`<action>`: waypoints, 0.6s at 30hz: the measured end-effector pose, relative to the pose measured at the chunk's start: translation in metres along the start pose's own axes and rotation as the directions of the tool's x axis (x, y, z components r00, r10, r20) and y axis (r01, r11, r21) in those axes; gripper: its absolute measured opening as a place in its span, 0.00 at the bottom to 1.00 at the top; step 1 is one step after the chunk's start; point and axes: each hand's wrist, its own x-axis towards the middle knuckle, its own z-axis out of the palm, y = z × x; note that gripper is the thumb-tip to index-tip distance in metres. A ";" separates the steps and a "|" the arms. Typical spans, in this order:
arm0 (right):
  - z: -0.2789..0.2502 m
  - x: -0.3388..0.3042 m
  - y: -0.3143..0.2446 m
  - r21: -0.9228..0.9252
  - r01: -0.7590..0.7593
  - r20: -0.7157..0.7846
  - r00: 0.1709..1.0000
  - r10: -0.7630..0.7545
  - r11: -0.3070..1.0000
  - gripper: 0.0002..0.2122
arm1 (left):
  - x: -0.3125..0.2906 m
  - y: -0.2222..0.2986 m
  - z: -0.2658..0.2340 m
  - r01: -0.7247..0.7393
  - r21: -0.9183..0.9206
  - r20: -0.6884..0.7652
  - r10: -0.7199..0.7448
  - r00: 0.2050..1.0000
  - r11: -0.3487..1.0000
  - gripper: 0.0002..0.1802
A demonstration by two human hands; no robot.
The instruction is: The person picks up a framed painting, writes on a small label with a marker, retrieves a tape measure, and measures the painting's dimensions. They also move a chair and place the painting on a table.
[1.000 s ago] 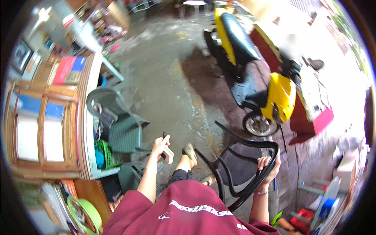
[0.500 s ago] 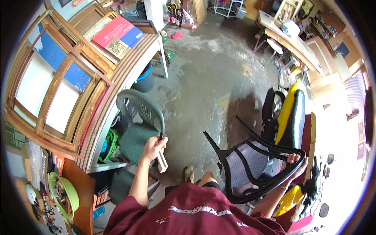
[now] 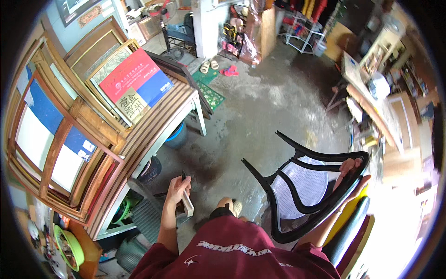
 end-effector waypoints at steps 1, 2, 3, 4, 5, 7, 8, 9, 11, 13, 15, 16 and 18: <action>0.000 0.038 0.024 0.059 -0.013 0.029 1.000 0.011 0.998 0.30 | 0.018 0.016 0.006 -0.032 -0.018 -0.006 0.032 0.999 0.999 0.23; -0.009 0.079 0.048 0.090 -0.028 0.126 0.992 0.016 0.996 0.31 | 0.038 0.027 0.015 -0.032 -0.017 -0.039 0.032 0.999 0.999 0.23; -0.010 0.118 0.069 0.076 0.008 0.162 0.987 -0.021 0.997 0.33 | 0.065 0.039 0.025 -0.037 -0.016 -0.054 0.036 0.998 0.999 0.23; -0.015 0.158 0.091 0.028 0.071 0.243 0.967 -0.075 0.997 0.35 | 0.090 0.051 0.032 -0.021 0.011 -0.056 0.022 0.998 1.000 0.23; -0.014 0.197 0.118 -0.022 0.133 0.336 0.934 -0.118 0.991 0.36 | 0.116 0.053 0.037 0.001 0.024 -0.058 0.000 0.998 1.000 0.23; -0.001 0.272 0.175 0.076 0.063 0.409 0.908 -0.089 0.995 0.37 | 0.173 0.060 0.049 0.039 0.003 -0.064 -0.039 0.997 0.999 0.22; -0.005 0.308 0.194 0.091 0.043 0.415 0.906 -0.077 0.995 0.36 | 0.211 0.075 0.060 0.047 -0.010 -0.037 -0.047 0.998 0.999 0.22; -0.003 0.344 0.229 0.138 0.001 0.425 0.903 -0.060 0.990 0.36 | 0.241 0.089 0.063 0.060 -0.015 -0.048 -0.061 0.997 0.998 0.22; 0.001 0.410 0.301 0.225 -0.058 0.468 0.882 -0.056 0.973 0.34 | 0.307 0.108 0.079 0.027 0.006 -0.086 -0.026 0.996 1.000 0.21; 0.020 0.463 0.344 0.179 0.003 0.397 0.915 -0.075 0.984 0.34 | 0.372 0.146 0.098 -0.031 0.054 -0.071 0.035 0.997 0.998 0.21; 0.053 0.522 0.387 0.181 -0.002 0.420 0.905 -0.075 0.984 0.34 | 0.418 0.181 0.109 -0.017 0.016 -0.096 0.018 0.995 1.000 0.20; 0.068 0.555 0.411 0.221 -0.024 0.429 0.900 -0.075 0.975 0.34 | 0.437 0.201 0.114 -0.013 0.008 -0.100 0.014 0.995 1.000 0.20; 0.095 0.617 0.454 0.335 -0.073 0.426 0.901 -0.082 0.939 0.34 | 0.480 0.240 0.116 -0.011 0.060 -0.093 0.016 0.996 0.998 0.18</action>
